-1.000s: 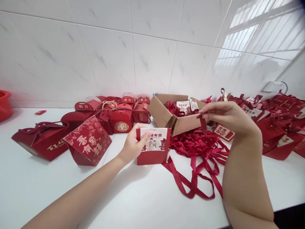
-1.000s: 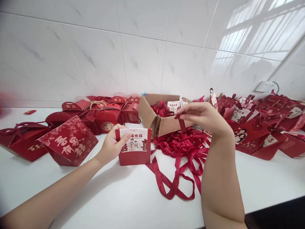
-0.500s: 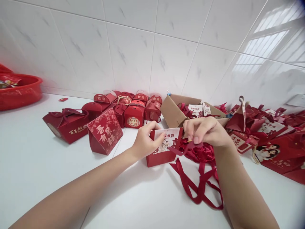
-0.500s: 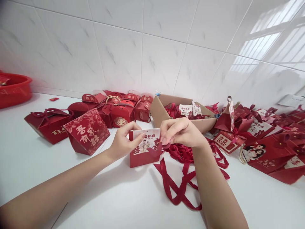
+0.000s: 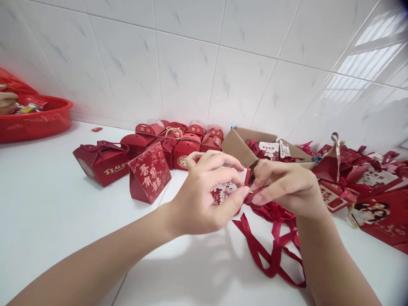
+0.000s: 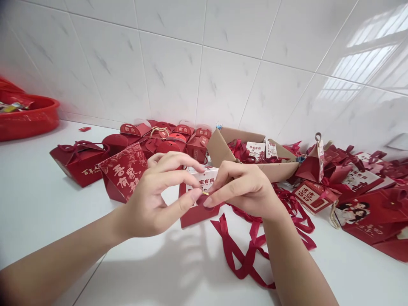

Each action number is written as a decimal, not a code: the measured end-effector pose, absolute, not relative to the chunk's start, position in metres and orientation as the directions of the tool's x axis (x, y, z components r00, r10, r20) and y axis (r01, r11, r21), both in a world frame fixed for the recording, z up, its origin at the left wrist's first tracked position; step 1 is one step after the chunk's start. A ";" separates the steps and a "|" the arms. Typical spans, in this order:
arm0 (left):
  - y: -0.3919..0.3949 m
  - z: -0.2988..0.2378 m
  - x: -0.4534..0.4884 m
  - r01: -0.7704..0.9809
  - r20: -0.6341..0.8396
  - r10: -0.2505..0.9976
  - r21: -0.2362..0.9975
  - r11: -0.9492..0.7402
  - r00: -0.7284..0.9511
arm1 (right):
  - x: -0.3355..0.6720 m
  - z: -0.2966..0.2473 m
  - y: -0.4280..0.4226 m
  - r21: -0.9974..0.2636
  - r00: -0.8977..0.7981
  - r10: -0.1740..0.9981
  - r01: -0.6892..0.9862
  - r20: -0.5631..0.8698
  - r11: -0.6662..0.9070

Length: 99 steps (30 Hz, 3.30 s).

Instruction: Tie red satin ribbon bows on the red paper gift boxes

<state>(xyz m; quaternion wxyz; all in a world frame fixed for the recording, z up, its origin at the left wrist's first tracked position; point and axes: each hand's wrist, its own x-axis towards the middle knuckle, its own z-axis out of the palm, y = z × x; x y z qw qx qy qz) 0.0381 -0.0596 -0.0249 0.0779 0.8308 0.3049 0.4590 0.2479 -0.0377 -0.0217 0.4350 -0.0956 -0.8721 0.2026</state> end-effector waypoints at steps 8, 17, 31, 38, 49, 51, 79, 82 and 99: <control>-0.067 -0.015 0.036 0.421 0.496 0.772 0.649 -0.634 0.399 | 0.237 -0.009 -0.059 -0.143 -0.624 0.277 0.256 0.730 0.956; -0.064 -0.020 0.032 0.455 0.360 0.823 0.700 -0.550 0.439 | 0.232 -0.022 -0.060 -0.184 -0.689 0.372 0.333 0.622 0.925; -0.053 -0.026 0.034 0.516 0.621 0.614 0.362 -0.776 0.487 | 0.245 -0.013 -0.051 -0.302 -0.736 0.483 0.380 0.474 0.874; -0.023 -0.050 0.043 0.523 0.551 0.740 0.530 -0.668 0.386 | 0.251 -0.021 -0.030 -0.361 -0.758 0.505 0.373 0.412 0.855; -0.018 -0.063 0.052 0.467 0.487 0.774 0.617 -0.633 0.405 | 0.242 -0.026 -0.023 -0.429 -0.822 0.552 0.452 0.141 0.782; -0.017 -0.063 0.052 0.461 0.478 0.785 0.635 -0.619 0.395 | 0.243 -0.026 -0.022 -0.448 -0.824 0.544 0.431 0.158 0.783; -0.013 -0.068 0.054 0.338 0.381 0.877 0.817 -0.468 0.293 | 0.259 -0.054 0.011 -0.859 -0.427 0.746 -0.265 0.511 0.438; -0.014 -0.066 0.054 0.366 0.395 0.861 0.786 -0.498 0.321 | 0.260 -0.042 0.001 -0.813 -0.613 0.610 -0.094 0.502 0.575; -0.015 -0.065 0.053 0.435 0.393 0.848 0.734 -0.522 0.355 | 0.221 -0.037 -0.042 -0.265 -0.850 0.527 0.511 -0.010 0.818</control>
